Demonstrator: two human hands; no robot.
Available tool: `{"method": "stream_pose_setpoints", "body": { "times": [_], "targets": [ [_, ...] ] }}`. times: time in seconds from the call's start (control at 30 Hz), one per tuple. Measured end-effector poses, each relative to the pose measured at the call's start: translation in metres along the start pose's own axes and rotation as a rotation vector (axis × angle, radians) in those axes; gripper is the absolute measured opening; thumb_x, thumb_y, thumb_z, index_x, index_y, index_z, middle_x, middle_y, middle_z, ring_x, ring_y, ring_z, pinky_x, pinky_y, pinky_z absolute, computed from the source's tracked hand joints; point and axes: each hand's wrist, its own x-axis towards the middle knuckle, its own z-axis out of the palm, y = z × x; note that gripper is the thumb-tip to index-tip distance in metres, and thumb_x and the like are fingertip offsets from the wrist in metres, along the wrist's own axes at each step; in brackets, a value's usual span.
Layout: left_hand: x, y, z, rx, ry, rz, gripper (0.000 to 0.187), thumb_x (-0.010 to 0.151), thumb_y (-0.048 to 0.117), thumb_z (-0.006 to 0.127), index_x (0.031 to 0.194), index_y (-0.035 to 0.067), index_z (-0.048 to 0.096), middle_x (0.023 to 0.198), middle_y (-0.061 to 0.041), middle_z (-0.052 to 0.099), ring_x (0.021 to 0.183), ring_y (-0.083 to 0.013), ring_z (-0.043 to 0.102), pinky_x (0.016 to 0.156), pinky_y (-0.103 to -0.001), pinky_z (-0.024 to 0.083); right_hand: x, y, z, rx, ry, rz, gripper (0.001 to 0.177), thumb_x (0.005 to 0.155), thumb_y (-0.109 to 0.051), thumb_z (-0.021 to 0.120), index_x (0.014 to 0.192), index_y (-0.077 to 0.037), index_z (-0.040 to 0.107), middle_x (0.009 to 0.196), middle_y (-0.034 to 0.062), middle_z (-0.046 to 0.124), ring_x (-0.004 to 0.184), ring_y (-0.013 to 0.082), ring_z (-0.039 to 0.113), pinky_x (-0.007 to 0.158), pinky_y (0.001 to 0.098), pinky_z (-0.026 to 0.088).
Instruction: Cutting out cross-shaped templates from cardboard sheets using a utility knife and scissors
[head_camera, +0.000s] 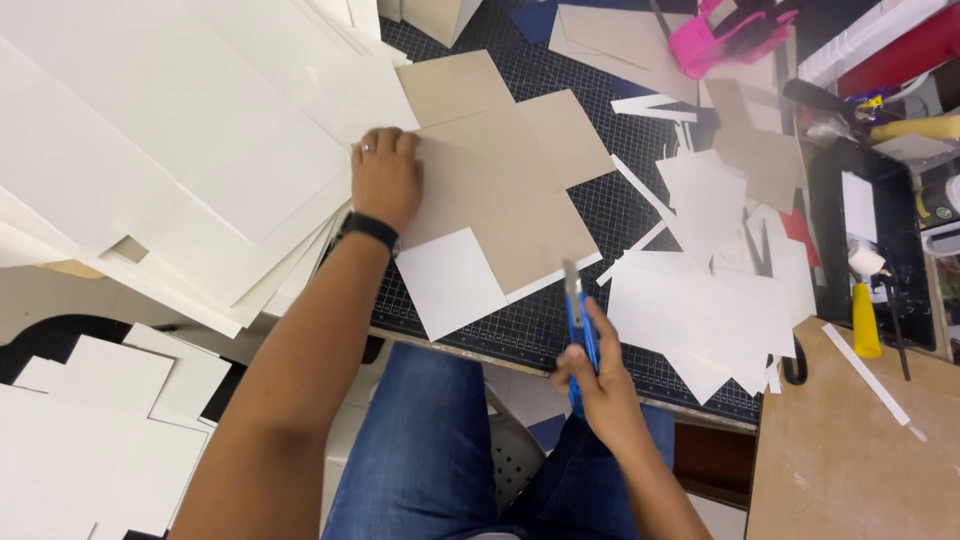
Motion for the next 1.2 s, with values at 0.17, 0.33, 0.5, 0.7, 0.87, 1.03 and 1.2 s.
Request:
{"method": "stream_pose_setpoints", "body": {
  "times": [0.17,0.33,0.5,0.7,0.87,1.03,1.2],
  "targets": [
    [0.028,-0.046,0.051,0.278,-0.291,-0.171,0.04,0.099,0.046,0.061,0.13,0.021,0.06,0.133,-0.006,0.053,0.133,-0.0298,0.043,0.109,-0.049,0.035,0.034,-0.013,0.029,0.613,0.326,-0.073,0.061,0.108,-0.016,0.037,0.164,-0.013,0.012,0.131,0.0376,0.059,0.121,0.0471,0.064,0.095,0.058,0.057],
    [0.02,-0.016,0.011,0.236,-0.345,-0.149,0.04,0.101,0.044,0.06,0.133,0.02,0.06,0.124,-0.005,0.058,0.125,-0.0262,0.05,0.104,-0.043,0.042,0.057,-0.005,0.039,0.792,0.434,-0.032,0.057,0.111,-0.015,0.035,0.163,-0.013,0.011,0.138,0.0353,0.054,0.126,0.0422,0.059,0.097,0.0568,0.055],
    [0.015,-0.008,0.01,0.165,-0.405,-0.183,0.045,0.097,0.051,0.06,0.133,0.023,0.06,0.118,-0.006,0.066,0.116,-0.0283,0.063,0.096,-0.046,0.048,0.049,-0.009,0.023,0.82,0.478,0.066,0.056,0.111,-0.012,0.034,0.163,-0.018,0.015,0.14,0.0341,0.052,0.132,0.0422,0.053,0.098,0.057,0.057],
    [0.009,0.026,-0.04,-0.044,-0.684,-0.288,0.053,0.095,0.05,0.06,0.132,0.012,0.062,0.127,-0.016,0.07,0.122,-0.0361,0.066,0.101,-0.05,0.051,0.042,0.025,0.006,0.759,0.581,0.067,0.056,0.112,-0.015,0.036,0.164,-0.019,0.014,0.136,0.032,0.056,0.131,0.0399,0.053,0.093,0.0569,0.056],
    [0.054,0.012,-0.013,0.1,-0.507,-0.233,0.045,0.093,0.048,0.065,0.126,0.017,0.067,0.119,-0.013,0.072,0.117,-0.0365,0.067,0.093,-0.051,0.054,0.04,0.028,0.005,0.736,0.59,0.028,0.058,0.111,-0.013,0.037,0.164,-0.015,0.014,0.137,0.0384,0.055,0.132,0.0449,0.053,0.093,0.0621,0.053],
    [0.086,0.014,0.027,0.105,-0.471,-0.289,0.057,0.092,0.045,0.066,0.139,0.014,0.054,0.135,-0.018,0.06,0.13,-0.0411,0.052,0.103,-0.052,0.047,0.042,0.026,0.005,0.819,0.627,0.061,0.063,0.105,-0.021,0.044,0.163,-0.022,0.019,0.137,0.0321,0.057,0.129,0.0394,0.057,0.096,0.0579,0.052],
    [0.109,0.024,-0.014,0.032,-0.544,-0.481,0.052,0.092,0.04,0.065,0.135,0.012,0.056,0.128,-0.018,0.06,0.12,-0.0392,0.054,0.097,-0.051,0.046,0.038,0.01,-0.004,0.839,0.659,0.21,0.063,0.101,-0.026,0.05,0.16,-0.029,0.028,0.132,0.0224,0.065,0.121,0.0293,0.062,0.093,0.0465,0.054]
  ]
}}
